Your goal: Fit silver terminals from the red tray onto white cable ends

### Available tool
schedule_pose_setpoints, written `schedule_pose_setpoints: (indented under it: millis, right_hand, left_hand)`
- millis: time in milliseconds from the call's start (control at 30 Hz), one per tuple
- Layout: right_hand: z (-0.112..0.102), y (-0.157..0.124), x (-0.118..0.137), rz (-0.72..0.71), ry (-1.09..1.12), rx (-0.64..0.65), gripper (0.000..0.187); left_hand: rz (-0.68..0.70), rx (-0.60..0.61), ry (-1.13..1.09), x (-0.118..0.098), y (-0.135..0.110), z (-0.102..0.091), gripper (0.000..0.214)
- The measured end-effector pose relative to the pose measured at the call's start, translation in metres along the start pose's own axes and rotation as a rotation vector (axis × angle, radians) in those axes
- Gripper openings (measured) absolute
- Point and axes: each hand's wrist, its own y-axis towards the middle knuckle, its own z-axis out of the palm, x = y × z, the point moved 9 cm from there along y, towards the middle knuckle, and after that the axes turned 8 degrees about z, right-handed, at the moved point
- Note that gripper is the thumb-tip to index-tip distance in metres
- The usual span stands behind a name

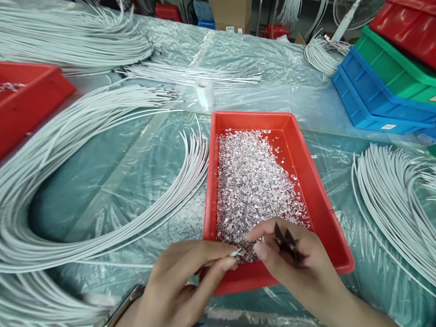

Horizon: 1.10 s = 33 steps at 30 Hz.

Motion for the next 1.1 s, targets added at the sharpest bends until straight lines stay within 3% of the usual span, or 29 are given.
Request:
schedule_pose_setpoints:
  millis: [133,233,367,733,933,1100]
  right_hand:
    - [-0.002,-0.008,0.021,-0.305,-0.249,-0.133,0.01]
    - [0.001,-0.011,0.023,-0.402,-0.371,-0.209,0.011]
    - [0.002,-0.013,0.021,-0.42,-0.421,-0.25,0.005]
    - [0.003,-0.011,0.019,-0.448,-0.427,-0.302,0.012]
    - [0.004,-0.007,0.015,-0.354,-0.396,-0.268,0.013]
    - [0.003,-0.006,0.015,-0.358,-0.39,-0.282,0.013]
  left_hand:
    - [-0.149,0.023,-0.227,0.009,0.004,0.008,0.012]
    - [-0.202,0.047,-0.294,0.012,0.005,0.013,0.013]
    - [-0.242,0.098,-0.33,0.015,0.004,0.019,0.012]
    - [-0.346,0.128,-0.429,0.024,0.002,0.029,0.021]
    - [-0.39,0.16,-0.418,0.027,0.0,0.034,0.021]
    - [-0.382,0.15,-0.381,0.028,-0.003,0.036,0.022]
